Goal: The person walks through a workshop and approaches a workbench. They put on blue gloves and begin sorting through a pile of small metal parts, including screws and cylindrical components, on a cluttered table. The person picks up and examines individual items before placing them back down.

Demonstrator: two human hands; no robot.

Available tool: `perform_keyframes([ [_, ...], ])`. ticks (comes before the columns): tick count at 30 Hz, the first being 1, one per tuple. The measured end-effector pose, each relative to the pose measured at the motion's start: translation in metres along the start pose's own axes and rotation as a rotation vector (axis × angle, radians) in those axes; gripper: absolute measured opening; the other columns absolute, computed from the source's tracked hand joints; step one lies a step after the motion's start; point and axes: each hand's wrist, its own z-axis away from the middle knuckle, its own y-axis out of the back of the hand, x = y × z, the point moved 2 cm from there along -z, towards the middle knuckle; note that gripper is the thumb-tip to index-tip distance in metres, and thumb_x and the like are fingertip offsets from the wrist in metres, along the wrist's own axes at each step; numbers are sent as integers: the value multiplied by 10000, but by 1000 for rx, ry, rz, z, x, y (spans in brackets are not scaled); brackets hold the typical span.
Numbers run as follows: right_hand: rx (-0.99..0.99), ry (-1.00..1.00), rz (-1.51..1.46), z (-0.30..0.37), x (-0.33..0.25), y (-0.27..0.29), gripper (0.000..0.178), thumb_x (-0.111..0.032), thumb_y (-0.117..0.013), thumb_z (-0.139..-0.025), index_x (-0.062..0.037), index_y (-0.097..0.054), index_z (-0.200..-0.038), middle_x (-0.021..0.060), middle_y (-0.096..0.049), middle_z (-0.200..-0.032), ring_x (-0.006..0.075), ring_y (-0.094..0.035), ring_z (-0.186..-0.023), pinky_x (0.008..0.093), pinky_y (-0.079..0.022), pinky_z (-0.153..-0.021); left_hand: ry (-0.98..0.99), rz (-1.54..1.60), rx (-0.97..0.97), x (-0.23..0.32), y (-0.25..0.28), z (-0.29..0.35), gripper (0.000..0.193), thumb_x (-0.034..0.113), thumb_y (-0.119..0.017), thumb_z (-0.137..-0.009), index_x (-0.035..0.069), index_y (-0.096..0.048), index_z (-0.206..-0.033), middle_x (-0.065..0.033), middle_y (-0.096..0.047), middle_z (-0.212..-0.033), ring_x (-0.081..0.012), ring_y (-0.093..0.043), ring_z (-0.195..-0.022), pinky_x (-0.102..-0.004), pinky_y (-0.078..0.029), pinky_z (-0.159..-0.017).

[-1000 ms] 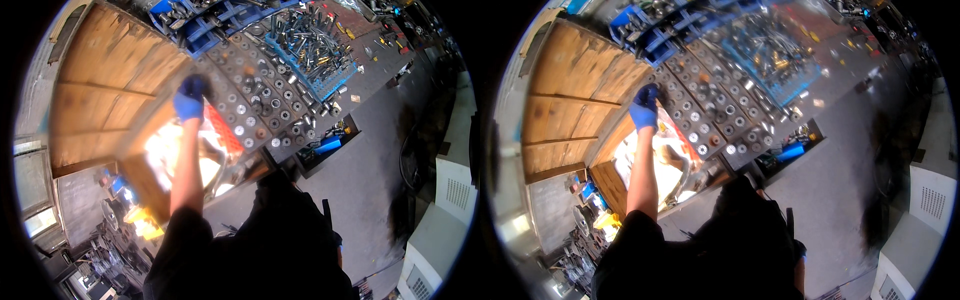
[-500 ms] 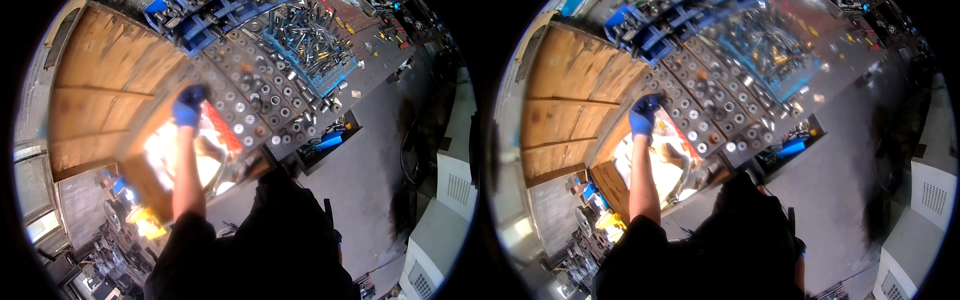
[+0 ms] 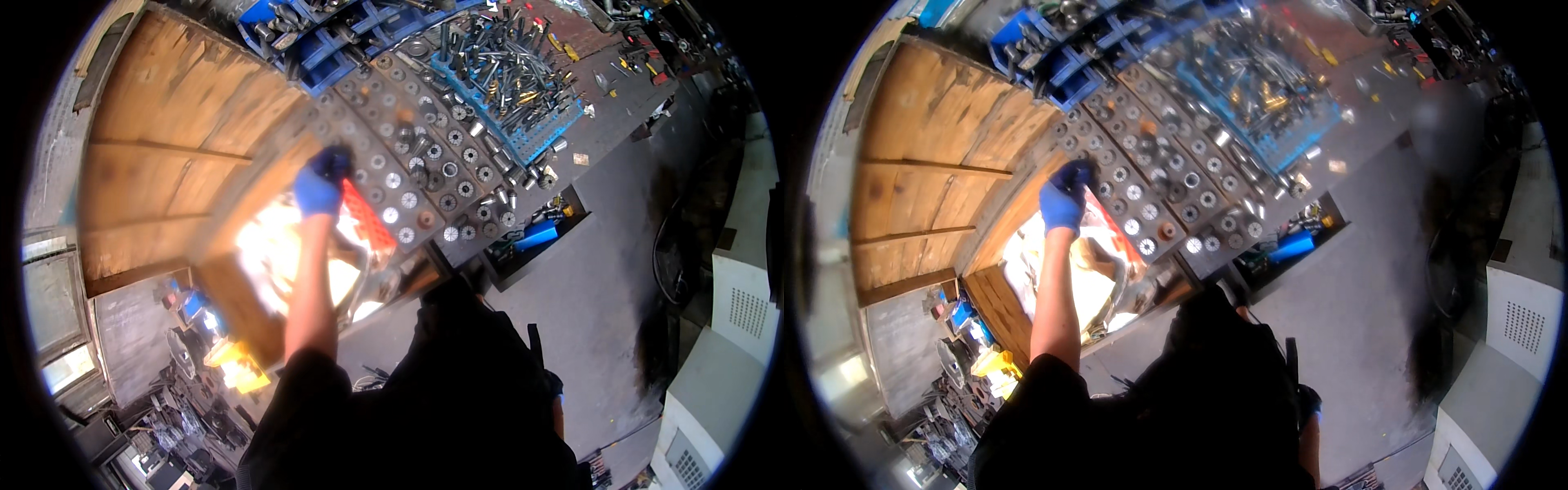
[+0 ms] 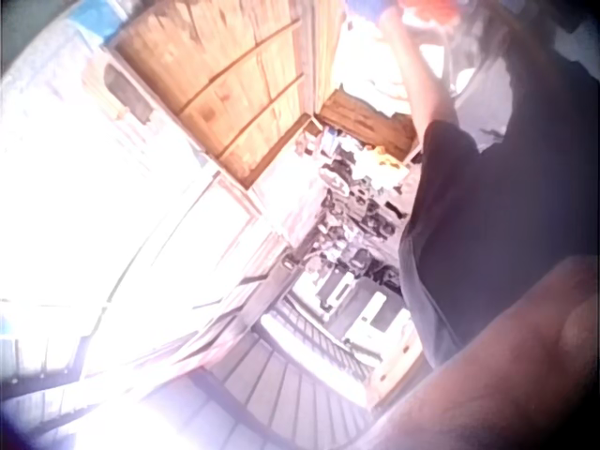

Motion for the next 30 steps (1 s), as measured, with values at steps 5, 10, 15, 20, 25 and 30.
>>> perform_keyframes([
  [5,8,-123,-120,1,14,-5,267,-245,-583,-979,-113,-769,-1118,116,-758,-1040,236,-684,-967,390,-544,-887,-52,209,170,-1,0,-7,205,7,-604,-1006,9,-731,-1167,-68,-767,-1035,-132,-686,-916,-268,-531,-867],
  [10,-14,-72,-126,-12,41,-23,280,-263,-575,-982,-110,-770,-1114,115,-757,-1032,241,-682,-965,394,-542,-888,-8,356,104,13,-6,-22,192,12,-629,-1004,9,-730,-1168,-45,-751,-1070,-117,-670,-931,-271,-533,-874],
  [15,-37,30,-104,-12,77,-29,295,-282,-567,-985,-107,-771,-1109,114,-756,-1024,246,-680,-962,397,-539,-890,15,380,-10,20,-23,-41,183,85,-692,-990,25,-741,-1156,-22,-749,-1023,-116,-659,-901,-272,-534,-858],
  [20,-74,32,43,-15,77,-38,332,-329,-565,-991,-71,-767,-1048,87,-758,-997,240,-671,-909,404,-537,-834,-33,310,-11,32,-30,-44,195,103,-693,-992,28,-740,-1165,-26,-748,-1024,-118,-657,-916,-284,-534,-866],
  [25,-5,-49,-92,-5,67,-39,305,-316,-592,-985,-67,-764,-1017,70,-754,-971,224,-671,-866,394,-543,-788,15,348,-26,17,-37,-47,321,273,-704,-982,72,-732,-1231,-143,-766,-1148,-220,-715,-1068,-349,-528,-962],
  [30,28,-145,-155,8,44,-37,284,-305,-609,-982,-67,-762,-1004,64,-750,-958,216,-669,-843,386,-545,-766,1,318,94,13,-31,-64,228,106,-681,-995,28,-733,-1203,-56,-763,-1097,-130,-672,-966,-288,-528,-897],
])
